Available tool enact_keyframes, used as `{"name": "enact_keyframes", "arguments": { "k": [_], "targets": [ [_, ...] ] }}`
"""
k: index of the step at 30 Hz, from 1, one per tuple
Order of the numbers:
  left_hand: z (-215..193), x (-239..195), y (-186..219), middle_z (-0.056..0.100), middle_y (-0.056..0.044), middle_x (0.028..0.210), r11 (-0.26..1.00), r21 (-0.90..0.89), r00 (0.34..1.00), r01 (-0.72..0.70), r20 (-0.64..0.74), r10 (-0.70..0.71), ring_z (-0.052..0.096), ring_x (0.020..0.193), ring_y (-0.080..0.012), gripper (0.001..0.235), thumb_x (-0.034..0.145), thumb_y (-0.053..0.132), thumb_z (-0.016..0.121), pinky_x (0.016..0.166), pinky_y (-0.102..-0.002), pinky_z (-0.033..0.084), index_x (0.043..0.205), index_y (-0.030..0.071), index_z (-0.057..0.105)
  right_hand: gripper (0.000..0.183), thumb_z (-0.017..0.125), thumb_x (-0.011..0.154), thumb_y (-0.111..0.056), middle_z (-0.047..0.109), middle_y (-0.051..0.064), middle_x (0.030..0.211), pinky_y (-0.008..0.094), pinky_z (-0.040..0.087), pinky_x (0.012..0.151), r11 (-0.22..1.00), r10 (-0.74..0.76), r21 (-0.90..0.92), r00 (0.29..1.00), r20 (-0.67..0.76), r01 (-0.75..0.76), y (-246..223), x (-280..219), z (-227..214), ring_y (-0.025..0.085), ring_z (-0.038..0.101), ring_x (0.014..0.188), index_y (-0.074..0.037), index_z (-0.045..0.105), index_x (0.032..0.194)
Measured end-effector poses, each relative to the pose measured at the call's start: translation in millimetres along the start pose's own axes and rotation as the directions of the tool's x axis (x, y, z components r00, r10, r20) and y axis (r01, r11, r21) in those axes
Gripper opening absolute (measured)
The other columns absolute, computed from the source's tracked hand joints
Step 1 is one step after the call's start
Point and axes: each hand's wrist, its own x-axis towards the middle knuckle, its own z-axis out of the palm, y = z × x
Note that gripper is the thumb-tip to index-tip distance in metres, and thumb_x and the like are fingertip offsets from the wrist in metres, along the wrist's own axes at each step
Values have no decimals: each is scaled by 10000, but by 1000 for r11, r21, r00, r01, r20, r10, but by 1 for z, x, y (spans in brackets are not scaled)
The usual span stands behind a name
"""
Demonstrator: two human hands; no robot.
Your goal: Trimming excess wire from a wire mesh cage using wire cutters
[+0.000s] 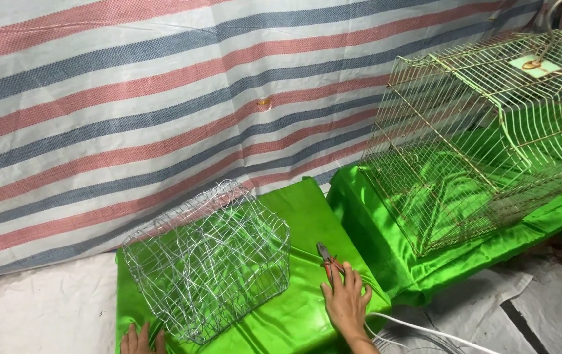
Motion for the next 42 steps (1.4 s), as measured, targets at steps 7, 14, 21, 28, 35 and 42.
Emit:
{"name": "enact_keyframes", "arguments": {
  "k": [7,14,21,28,35,42],
  "targets": [
    [-33,0,12,200,30,1682,978,-14,919,206,347,-189,169,1547,-229,675,908,687,315,1214,-589,110,1502,372,360,587,542,909,-539,303,51,1601,670,230,1126,999,-9,46,997,-77,12,5,-4,9,298,302,1446,-355,448,1458],
    [-147,5,60,281,-171,1623,656,-614,895,439,237,-378,300,1440,-425,700,939,401,473,1026,-678,386,1564,132,307,164,684,867,-345,569,-67,1455,433,311,1038,990,-58,85,886,-461,109,40,-5,67,265,486,1300,-344,748,1018],
    [-245,37,121,337,-167,1620,736,-633,930,-240,-368,-14,246,1522,-403,598,965,462,445,1212,-633,221,1423,78,469,190,689,877,-195,568,51,1434,388,401,930,825,-65,444,838,-541,350,-5,-8,37,277,491,1201,-210,745,1058],
    [-311,97,192,280,-72,1632,750,-555,918,-360,-69,390,191,1513,-290,821,900,654,371,1203,-561,146,1531,134,286,529,559,929,-415,415,152,1524,491,465,1078,508,-45,781,916,-398,364,-85,-23,-57,314,437,1396,-105,533,1357],
    [-303,131,244,498,-11,1487,822,-535,916,-196,201,348,432,1356,-253,589,932,549,476,1201,-581,170,1430,234,467,782,485,853,-615,223,65,1675,559,271,1180,440,-51,878,981,-187,190,-150,9,-117,250,251,1505,-208,359,1509],
    [-296,134,246,584,81,501,707,-639,937,-302,-65,342,420,358,-63,282,1043,241,480,322,-222,248,909,217,727,442,482,964,-291,397,87,1608,520,288,1200,293,-54,933,978,-200,207,-150,1,-125,261,351,1489,-117,607,1351]
  ]
}}
